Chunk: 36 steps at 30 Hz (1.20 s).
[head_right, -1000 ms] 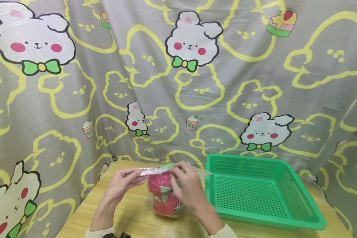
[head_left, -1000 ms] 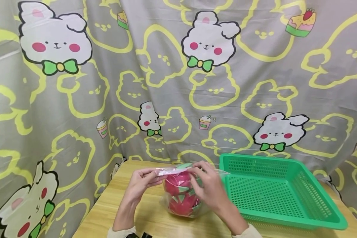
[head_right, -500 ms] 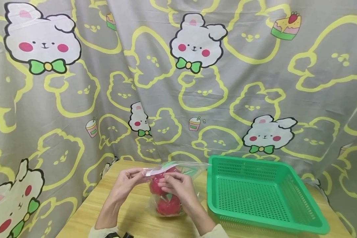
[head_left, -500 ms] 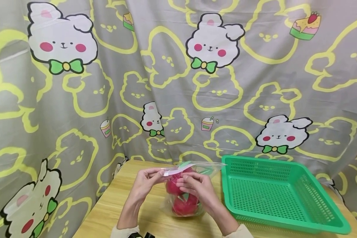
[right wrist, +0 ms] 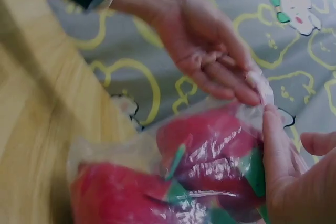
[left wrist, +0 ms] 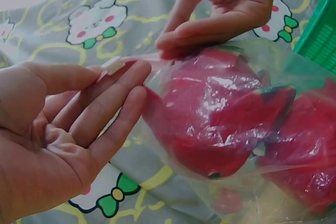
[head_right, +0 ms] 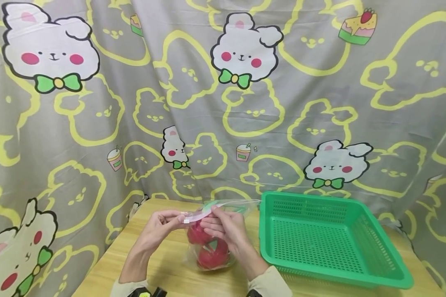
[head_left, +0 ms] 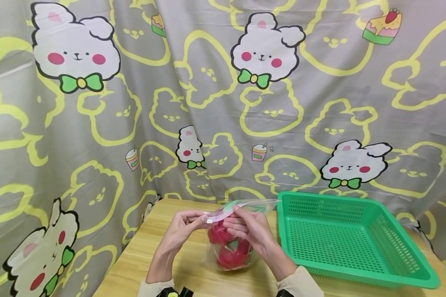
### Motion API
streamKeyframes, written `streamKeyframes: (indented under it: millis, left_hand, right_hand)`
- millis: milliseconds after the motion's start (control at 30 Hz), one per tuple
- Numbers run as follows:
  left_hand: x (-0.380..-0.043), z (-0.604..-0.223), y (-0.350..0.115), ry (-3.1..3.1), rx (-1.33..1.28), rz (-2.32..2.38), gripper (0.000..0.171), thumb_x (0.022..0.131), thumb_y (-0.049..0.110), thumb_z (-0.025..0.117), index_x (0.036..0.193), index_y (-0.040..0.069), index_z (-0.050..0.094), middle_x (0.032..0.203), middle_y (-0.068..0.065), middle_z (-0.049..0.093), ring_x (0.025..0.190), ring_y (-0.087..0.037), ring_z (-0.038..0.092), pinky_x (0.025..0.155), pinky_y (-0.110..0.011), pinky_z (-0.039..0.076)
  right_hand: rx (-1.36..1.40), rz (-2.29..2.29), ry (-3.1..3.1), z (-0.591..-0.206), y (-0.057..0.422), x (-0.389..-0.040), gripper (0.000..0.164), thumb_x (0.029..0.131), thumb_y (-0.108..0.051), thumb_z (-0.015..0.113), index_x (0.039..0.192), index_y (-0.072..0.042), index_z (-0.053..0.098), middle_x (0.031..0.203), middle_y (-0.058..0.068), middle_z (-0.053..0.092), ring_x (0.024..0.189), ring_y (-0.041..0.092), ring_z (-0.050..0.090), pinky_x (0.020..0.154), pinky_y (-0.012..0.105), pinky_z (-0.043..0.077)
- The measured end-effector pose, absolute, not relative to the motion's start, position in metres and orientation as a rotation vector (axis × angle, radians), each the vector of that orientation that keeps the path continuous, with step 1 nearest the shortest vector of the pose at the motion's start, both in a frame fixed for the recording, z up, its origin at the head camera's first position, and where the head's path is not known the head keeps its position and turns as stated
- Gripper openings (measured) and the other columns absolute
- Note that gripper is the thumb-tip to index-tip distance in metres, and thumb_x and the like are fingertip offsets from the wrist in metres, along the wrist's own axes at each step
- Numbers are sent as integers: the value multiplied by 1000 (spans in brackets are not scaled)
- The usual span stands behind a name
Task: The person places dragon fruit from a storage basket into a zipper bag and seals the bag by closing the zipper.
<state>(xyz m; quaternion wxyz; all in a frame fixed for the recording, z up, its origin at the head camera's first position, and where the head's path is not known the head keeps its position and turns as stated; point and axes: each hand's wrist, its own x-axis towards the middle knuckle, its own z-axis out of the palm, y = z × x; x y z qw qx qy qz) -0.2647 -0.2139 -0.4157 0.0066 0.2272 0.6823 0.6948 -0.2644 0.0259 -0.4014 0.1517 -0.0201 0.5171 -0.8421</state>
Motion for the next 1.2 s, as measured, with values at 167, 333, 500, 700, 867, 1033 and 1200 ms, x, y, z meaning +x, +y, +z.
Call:
streamKeyframes:
  millis: [167, 333, 500, 700, 867, 1033, 1200]
  left_hand:
    - [-265, -416, -216, 2128, 739, 2141, 28, 102, 6, 61, 116, -18, 65, 102, -17, 76, 90, -20, 75, 87, -36, 58]
    - [-263, -414, -213, 2065, 635, 2205, 32, 103, 8, 61, 121, -18, 63, 108, -19, 74, 95, -20, 75, 92, -37, 56]
    - [-264, -412, -211, 1962, 541, 2260, 35, 104, 9, 59, 125, -20, 60, 117, -23, 71, 103, -26, 74, 96, -38, 54]
    - [-265, -412, -216, 1969, 505, 2243, 39, 105, 13, 58, 127, -19, 59, 122, -24, 69, 106, -26, 73, 99, -36, 52]
    - [-267, -415, -219, 1985, 565, 2231, 37, 105, 12, 58, 125, -19, 60, 119, -21, 71, 104, -24, 73, 99, -36, 52]
    - [-269, -418, -220, 1991, 648, 2212, 35, 105, 9, 58, 122, -22, 60, 111, -19, 74, 101, -22, 74, 98, -35, 53]
    - [-269, -418, -221, 2037, 671, 2188, 33, 104, 9, 58, 122, -18, 63, 113, -18, 74, 104, -22, 73, 99, -35, 52]
  right_hand:
    - [-44, -2413, 1604, -402, 25, -271, 21, 100, -14, 66, 103, 7, 64, 85, 17, 76, 74, 20, 76, 69, 33, 61]
    - [-13, -2455, 1609, -405, 24, -269, 18, 100, -11, 63, 104, 6, 60, 81, 13, 75, 69, 16, 75, 70, 34, 61]
    - [46, -2521, 1591, -404, 23, -259, 22, 100, -13, 64, 107, 7, 61, 80, 9, 74, 68, 15, 73, 70, 32, 61]
    - [-14, -2536, 1497, -401, 21, -245, 31, 103, -17, 63, 117, 9, 57, 94, 19, 76, 82, 24, 77, 76, 35, 60]
    - [-72, -2484, 1464, -401, 19, -240, 41, 103, -22, 63, 125, 13, 58, 102, 22, 75, 88, 27, 77, 79, 38, 60]
    - [-82, -2382, 1457, -402, 13, -238, 46, 101, -27, 66, 124, 13, 61, 105, 22, 75, 92, 27, 76, 82, 38, 59]
    - [-137, -2371, 1410, -403, 1, -236, 48, 101, -22, 65, 130, 16, 57, 108, 21, 74, 96, 27, 75, 85, 39, 58]
